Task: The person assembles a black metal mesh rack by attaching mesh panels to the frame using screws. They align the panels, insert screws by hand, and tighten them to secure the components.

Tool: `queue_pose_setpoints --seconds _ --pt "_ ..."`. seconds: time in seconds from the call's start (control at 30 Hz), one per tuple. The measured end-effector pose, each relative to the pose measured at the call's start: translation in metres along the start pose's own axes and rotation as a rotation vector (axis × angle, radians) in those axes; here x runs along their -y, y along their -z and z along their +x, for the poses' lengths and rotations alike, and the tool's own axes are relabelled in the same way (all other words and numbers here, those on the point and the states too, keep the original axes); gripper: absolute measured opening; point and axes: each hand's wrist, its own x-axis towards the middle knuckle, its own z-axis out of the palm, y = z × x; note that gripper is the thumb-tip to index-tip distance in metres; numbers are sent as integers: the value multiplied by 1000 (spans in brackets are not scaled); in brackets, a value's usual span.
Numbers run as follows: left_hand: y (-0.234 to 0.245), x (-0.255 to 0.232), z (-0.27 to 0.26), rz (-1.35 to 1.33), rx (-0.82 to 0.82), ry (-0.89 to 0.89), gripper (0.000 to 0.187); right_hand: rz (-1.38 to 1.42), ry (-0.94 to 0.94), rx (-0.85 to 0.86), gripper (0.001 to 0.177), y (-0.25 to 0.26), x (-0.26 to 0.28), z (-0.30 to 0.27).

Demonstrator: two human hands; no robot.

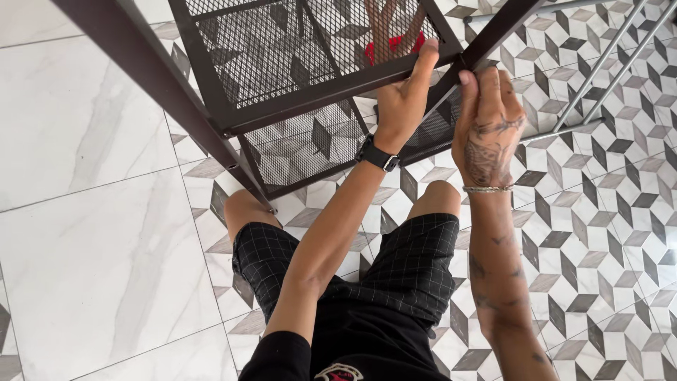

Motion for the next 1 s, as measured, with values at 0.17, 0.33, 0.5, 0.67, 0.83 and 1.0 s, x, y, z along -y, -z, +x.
queue_pose_setpoints --seconds 0.17,0.33,0.5,0.67,0.83,1.0 --pt "-2 -6 -1 69 6 7 23 55 48 17 18 9 1 -1" --pt "-3 -11 4 25 15 -21 23 -16 72 32 18 9 0 6" --pt "0 -12 4 253 29 -52 20 19 -20 88 21 14 -1 6" --pt "0 -14 3 92 42 -10 22 -8 99 41 17 14 0 3" --pt "0 -14 4 101 43 -29 23 5 -5 58 16 7 0 4" --pt "0 -9 3 88 47 -16 22 110 -1 61 19 11 0 7"
